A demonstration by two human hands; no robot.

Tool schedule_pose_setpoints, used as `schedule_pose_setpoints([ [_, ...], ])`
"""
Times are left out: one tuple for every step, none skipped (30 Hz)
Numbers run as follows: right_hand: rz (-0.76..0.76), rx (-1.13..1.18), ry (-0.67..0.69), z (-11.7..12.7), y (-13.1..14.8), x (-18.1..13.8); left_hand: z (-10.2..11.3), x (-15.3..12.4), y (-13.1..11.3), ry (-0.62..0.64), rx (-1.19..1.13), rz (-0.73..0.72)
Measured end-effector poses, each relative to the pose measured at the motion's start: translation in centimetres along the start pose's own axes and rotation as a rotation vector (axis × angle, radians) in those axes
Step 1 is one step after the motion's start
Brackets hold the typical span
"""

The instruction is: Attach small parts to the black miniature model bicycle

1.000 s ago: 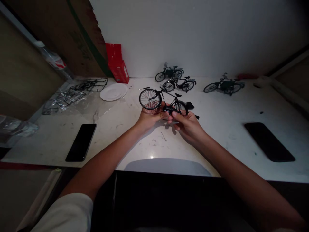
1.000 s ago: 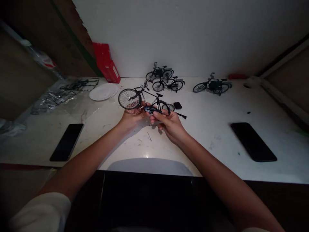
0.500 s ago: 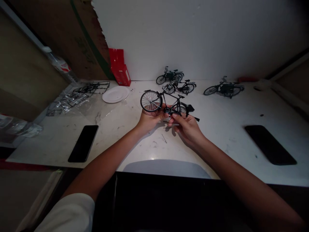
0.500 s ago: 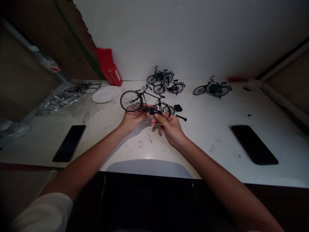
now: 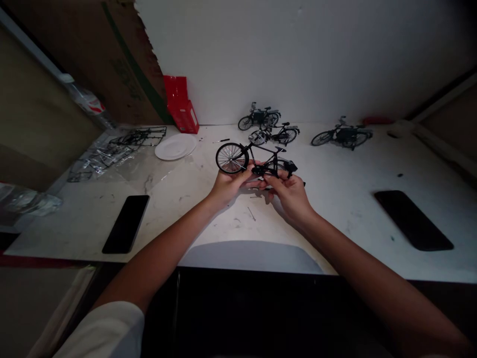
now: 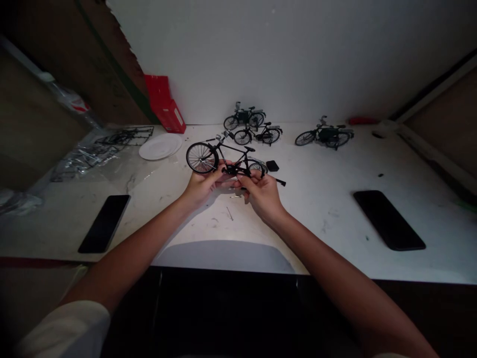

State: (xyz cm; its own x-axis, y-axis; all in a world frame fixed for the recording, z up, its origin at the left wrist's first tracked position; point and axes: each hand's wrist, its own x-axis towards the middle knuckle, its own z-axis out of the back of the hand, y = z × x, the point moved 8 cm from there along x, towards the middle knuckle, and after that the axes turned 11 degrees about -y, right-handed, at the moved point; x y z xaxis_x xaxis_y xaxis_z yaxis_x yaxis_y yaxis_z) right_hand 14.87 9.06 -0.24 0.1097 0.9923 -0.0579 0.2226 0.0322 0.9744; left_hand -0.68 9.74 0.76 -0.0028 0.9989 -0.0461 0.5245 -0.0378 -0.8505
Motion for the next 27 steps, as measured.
schedule_pose_setpoints([
  [0.011, -0.016, 0.004, -0.05, 0.11, -0.04, -0.03, -0.06, -0.03, -0.003, -0.004, 0.002],
  [0.02, -0.031, 0.008, -0.09, 0.19, -0.08, -0.01, -0.09, -0.01, -0.008, -0.006, 0.008],
  [0.028, -0.044, 0.008, -0.1, 0.28, -0.12, 0.04, -0.11, 0.07, -0.015, -0.008, 0.017],
  [0.035, -0.054, 0.007, -0.1, 0.36, -0.15, 0.08, -0.12, 0.19, -0.02, -0.011, 0.029],
  [0.04, -0.058, 0.004, -0.09, 0.44, -0.17, 0.12, -0.13, 0.32, -0.022, -0.016, 0.041],
  [0.043, -0.056, 0.001, -0.08, 0.53, -0.19, 0.12, -0.14, 0.43, -0.019, -0.023, 0.051],
  [0.045, -0.05, 0.0, -0.07, 0.62, -0.2, 0.1, -0.14, 0.5, -0.015, -0.03, 0.058],
  [0.045, -0.042, 0.0, -0.07, 0.7, -0.2, 0.09, -0.13, 0.54, -0.013, -0.036, 0.061],
  [0.044, -0.036, 0.001, -0.06, 0.76, -0.2, 0.11, -0.11, 0.55, -0.014, -0.037, 0.063],
  [0.042, -0.035, 0.004, -0.05, 0.79, -0.18, 0.17, -0.07, 0.56, -0.021, -0.033, 0.063],
  [0.039, -0.039, 0.005, -0.01, 0.79, -0.16, 0.25, -0.03, 0.56, -0.03, -0.025, 0.065],
  [0.037, -0.048, 0.006, 0.02, 0.76, -0.14, 0.33, 0.0, 0.58, -0.04, -0.016, 0.067],
  [0.035, -0.054, 0.005, 0.09, 0.73, -0.11, 0.4, 0.03, 0.6, -0.048, -0.009, 0.071],
  [0.034, -0.057, 0.003, 0.16, 0.68, -0.09, 0.44, 0.05, 0.6, -0.054, -0.005, 0.074],
  [0.035, -0.053, 0.001, 0.22, 0.64, -0.08, 0.48, 0.08, 0.58, -0.061, -0.008, 0.073],
  [0.036, -0.044, -0.001, 0.27, 0.6, -0.08, 0.53, 0.1, 0.52, -0.071, -0.016, 0.07],
  [0.035, -0.033, -0.002, 0.3, 0.56, -0.09, 0.57, 0.12, 0.44, -0.081, -0.027, 0.064],
  [0.035, -0.022, -0.004, 0.31, 0.52, -0.11, 0.62, 0.14, 0.34, -0.092, -0.037, 0.056],
  [0.032, -0.015, -0.007, 0.32, 0.47, -0.13, 0.67, 0.16, 0.25, -0.104, -0.044, 0.049],
  [0.03, -0.01, -0.012, 0.34, 0.43, -0.14, 0.72, 0.19, 0.18, -0.118, -0.048, 0.045],
  [0.03, -0.008, -0.017, 0.34, 0.39, -0.15, 0.78, 0.22, 0.13, -0.131, -0.05, 0.045],
  [0.032, -0.007, -0.02, 0.32, 0.38, -0.15, 0.84, 0.24, 0.11, -0.143, -0.05, 0.049],
  [0.037, -0.006, -0.022, 0.3, 0.38, -0.15, 0.89, 0.26, 0.09, -0.154, -0.051, 0.054],
  [0.045, -0.004, -0.023, 0.28, 0.39, -0.14, 0.92, 0.27, 0.07, -0.162, -0.051, 0.058],
  [0.053, -0.001, -0.023, 0.27, 0.41, -0.12, 0.91, 0.28, 0.04, -0.165, -0.051, 0.061],
  [0.063, 0.001, -0.024, 0.28, 0.43, -0.1, 0.88, 0.28, 0.01, -0.163, -0.051, 0.062],
  [0.072, 0.0, -0.026, 0.32, 0.44, -0.07, 0.84, 0.28, -0.03, -0.161, -0.052, 0.061],
])
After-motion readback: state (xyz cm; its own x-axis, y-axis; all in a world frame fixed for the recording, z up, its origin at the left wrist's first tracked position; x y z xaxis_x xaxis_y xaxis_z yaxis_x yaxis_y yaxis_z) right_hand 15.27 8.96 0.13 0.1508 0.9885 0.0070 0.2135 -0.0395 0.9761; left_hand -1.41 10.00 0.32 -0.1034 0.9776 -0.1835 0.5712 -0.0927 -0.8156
